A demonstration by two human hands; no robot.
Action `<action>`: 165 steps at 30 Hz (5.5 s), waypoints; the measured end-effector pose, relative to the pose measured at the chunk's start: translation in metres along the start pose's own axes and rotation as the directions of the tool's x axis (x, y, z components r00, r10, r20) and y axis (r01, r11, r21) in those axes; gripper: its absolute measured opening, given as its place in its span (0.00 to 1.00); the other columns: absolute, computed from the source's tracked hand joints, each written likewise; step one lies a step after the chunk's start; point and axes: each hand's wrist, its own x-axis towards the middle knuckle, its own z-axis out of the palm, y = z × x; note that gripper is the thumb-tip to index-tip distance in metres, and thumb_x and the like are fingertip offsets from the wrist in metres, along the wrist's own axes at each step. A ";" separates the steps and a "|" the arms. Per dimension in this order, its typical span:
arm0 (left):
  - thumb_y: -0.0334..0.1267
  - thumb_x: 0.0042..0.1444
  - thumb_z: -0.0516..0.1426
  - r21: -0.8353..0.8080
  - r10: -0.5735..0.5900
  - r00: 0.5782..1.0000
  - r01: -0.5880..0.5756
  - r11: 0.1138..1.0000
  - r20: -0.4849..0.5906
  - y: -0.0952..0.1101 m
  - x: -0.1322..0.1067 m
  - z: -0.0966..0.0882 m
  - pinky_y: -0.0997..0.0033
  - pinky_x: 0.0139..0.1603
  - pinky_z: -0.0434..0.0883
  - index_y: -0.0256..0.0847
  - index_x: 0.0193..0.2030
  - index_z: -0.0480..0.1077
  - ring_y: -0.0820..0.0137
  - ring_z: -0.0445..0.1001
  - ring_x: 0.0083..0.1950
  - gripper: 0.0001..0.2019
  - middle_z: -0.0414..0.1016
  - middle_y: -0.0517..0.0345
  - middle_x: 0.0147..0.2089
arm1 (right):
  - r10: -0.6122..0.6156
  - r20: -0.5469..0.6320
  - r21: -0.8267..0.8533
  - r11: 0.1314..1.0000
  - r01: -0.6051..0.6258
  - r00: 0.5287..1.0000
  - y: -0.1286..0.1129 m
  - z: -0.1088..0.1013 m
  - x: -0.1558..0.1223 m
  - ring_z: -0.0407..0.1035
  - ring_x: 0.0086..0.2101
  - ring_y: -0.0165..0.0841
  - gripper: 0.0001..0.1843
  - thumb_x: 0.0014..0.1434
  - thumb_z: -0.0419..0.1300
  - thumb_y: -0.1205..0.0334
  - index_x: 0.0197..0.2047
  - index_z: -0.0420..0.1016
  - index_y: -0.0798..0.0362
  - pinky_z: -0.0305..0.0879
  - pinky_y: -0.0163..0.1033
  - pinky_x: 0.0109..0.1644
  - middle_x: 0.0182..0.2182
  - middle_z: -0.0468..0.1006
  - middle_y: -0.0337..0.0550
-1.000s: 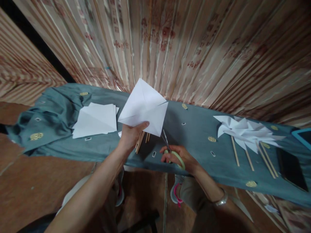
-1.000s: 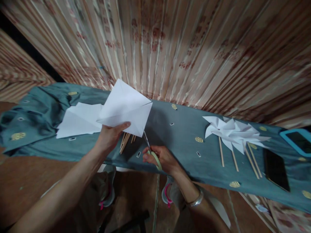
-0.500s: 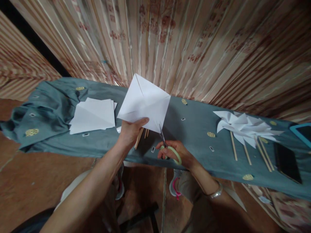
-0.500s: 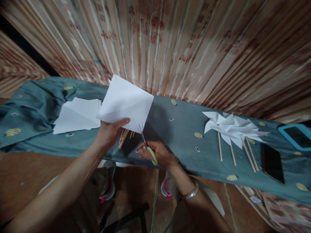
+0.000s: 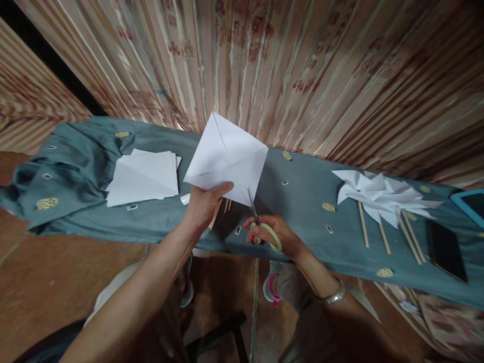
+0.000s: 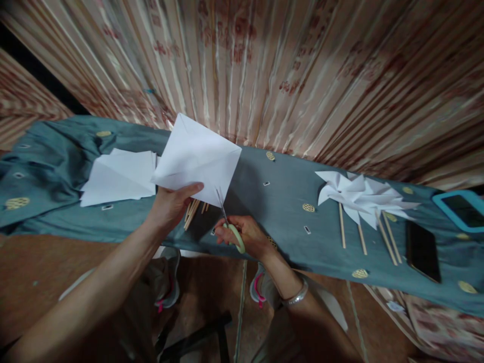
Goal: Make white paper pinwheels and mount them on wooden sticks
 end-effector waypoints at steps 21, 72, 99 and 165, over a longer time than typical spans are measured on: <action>0.32 0.36 0.66 0.034 0.009 1.000 -0.008 0.999 -0.030 0.000 -0.001 0.000 0.62 0.49 0.72 0.36 0.52 0.70 0.62 0.77 0.42 0.31 0.79 0.51 0.42 | -0.002 -0.022 -0.036 0.999 0.001 1.000 0.003 0.001 0.001 0.65 0.22 0.26 0.26 0.46 0.65 0.39 0.33 0.75 0.56 0.60 0.31 0.27 0.22 0.74 0.39; 0.32 0.36 0.66 0.030 -0.036 0.998 0.037 0.999 -0.046 0.002 -0.003 -0.001 0.62 0.45 0.73 0.35 0.48 0.72 0.62 0.77 0.39 0.27 0.79 0.54 0.36 | 0.074 -0.103 0.088 0.994 -0.065 0.992 0.005 0.007 0.006 0.63 0.20 0.25 0.23 0.36 0.72 0.47 0.28 0.74 0.55 0.59 0.31 0.24 0.17 0.70 0.32; 0.28 0.28 0.66 -0.161 -0.183 0.976 0.163 0.973 -0.118 -0.008 0.005 -0.002 0.69 0.36 0.71 0.36 0.24 0.72 0.69 0.73 0.29 0.12 0.76 0.58 0.26 | -0.003 -0.133 0.011 1.000 0.005 0.991 0.009 0.011 0.022 0.62 0.18 0.23 0.23 0.38 0.71 0.45 0.28 0.76 0.56 0.56 0.30 0.22 0.16 0.71 0.33; 0.29 0.30 0.64 -0.121 -0.107 0.989 0.094 0.988 -0.100 0.004 0.009 -0.009 0.74 0.30 0.67 0.36 0.27 0.73 0.73 0.70 0.26 0.12 0.76 0.61 0.26 | -0.171 -0.114 0.016 0.985 0.174 0.979 0.005 0.028 0.059 0.63 0.18 0.25 0.22 0.43 0.68 0.44 0.30 0.76 0.55 0.60 0.31 0.22 0.16 0.72 0.35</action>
